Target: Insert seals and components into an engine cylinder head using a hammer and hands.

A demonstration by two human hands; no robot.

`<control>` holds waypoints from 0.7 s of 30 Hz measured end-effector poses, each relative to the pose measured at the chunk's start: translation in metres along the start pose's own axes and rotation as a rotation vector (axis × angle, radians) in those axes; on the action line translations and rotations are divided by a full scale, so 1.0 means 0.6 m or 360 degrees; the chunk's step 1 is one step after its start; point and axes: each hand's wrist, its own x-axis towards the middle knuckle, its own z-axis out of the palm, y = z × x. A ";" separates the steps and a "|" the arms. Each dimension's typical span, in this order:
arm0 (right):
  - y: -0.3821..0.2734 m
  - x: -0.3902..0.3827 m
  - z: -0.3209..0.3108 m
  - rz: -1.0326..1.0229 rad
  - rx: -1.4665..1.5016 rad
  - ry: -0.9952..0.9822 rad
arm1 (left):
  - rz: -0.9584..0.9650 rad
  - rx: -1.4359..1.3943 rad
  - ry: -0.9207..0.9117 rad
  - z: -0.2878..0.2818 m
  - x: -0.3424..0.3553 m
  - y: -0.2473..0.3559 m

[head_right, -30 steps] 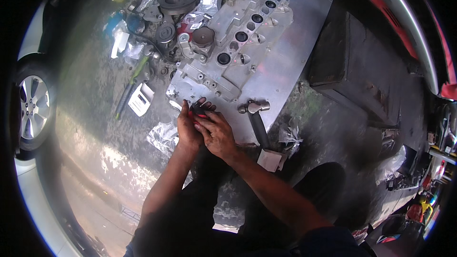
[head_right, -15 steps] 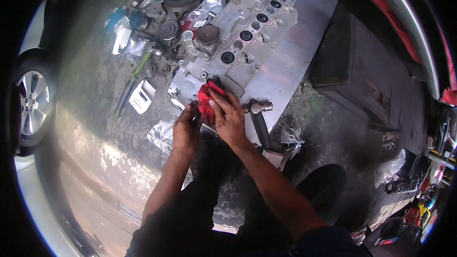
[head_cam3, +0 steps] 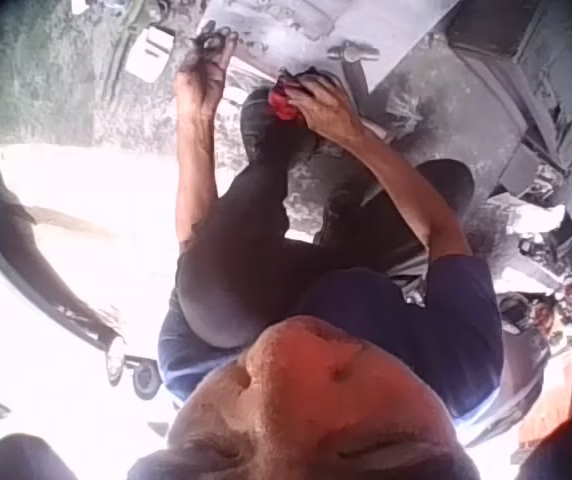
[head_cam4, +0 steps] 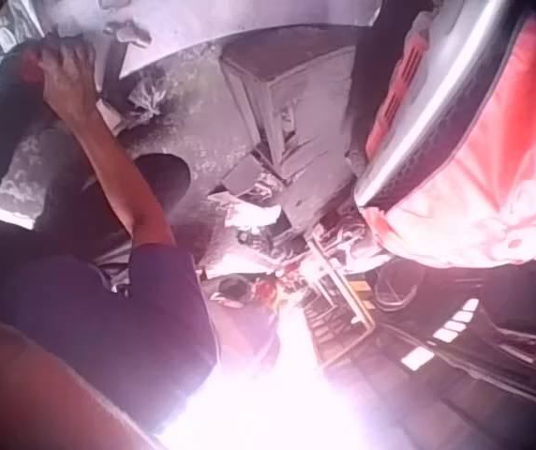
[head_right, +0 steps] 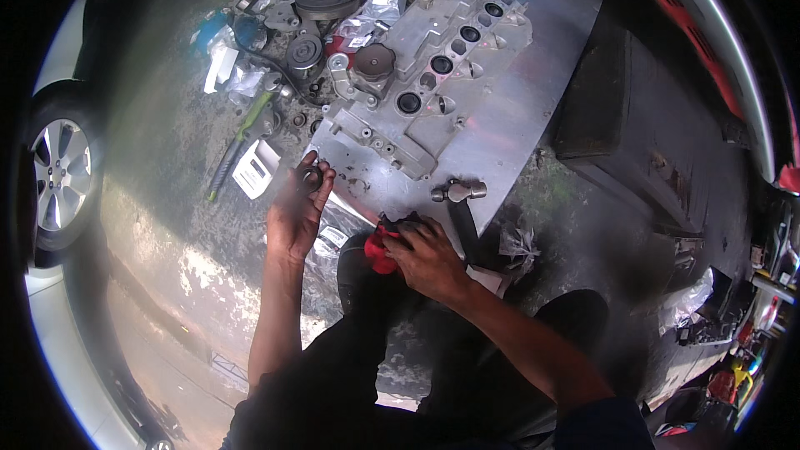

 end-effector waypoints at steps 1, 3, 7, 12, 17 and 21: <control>0.006 -0.019 -0.005 0.0025 -0.0103 0.0040 | -0.0053 -0.0007 -0.0032 0.001 0.005 0.000; 0.028 -0.046 -0.026 0.0167 -0.0095 -0.0166 | -0.0179 -0.0072 -0.0098 0.016 0.009 -0.012; 0.063 -0.055 -0.036 0.0423 -0.0154 -0.0269 | -0.0327 -0.0329 -0.0124 0.063 0.010 -0.016; 0.092 -0.069 -0.010 0.0892 -0.0019 0.0325 | -0.0243 0.0039 -0.0258 0.083 0.018 -0.033; 0.146 -0.103 -0.013 0.1265 0.0094 0.0366 | 0.0192 0.1475 -0.0350 0.130 0.053 -0.066; 0.161 -0.116 -0.007 0.1315 0.0282 0.0338 | 0.1171 0.2936 -0.0500 0.163 0.138 -0.108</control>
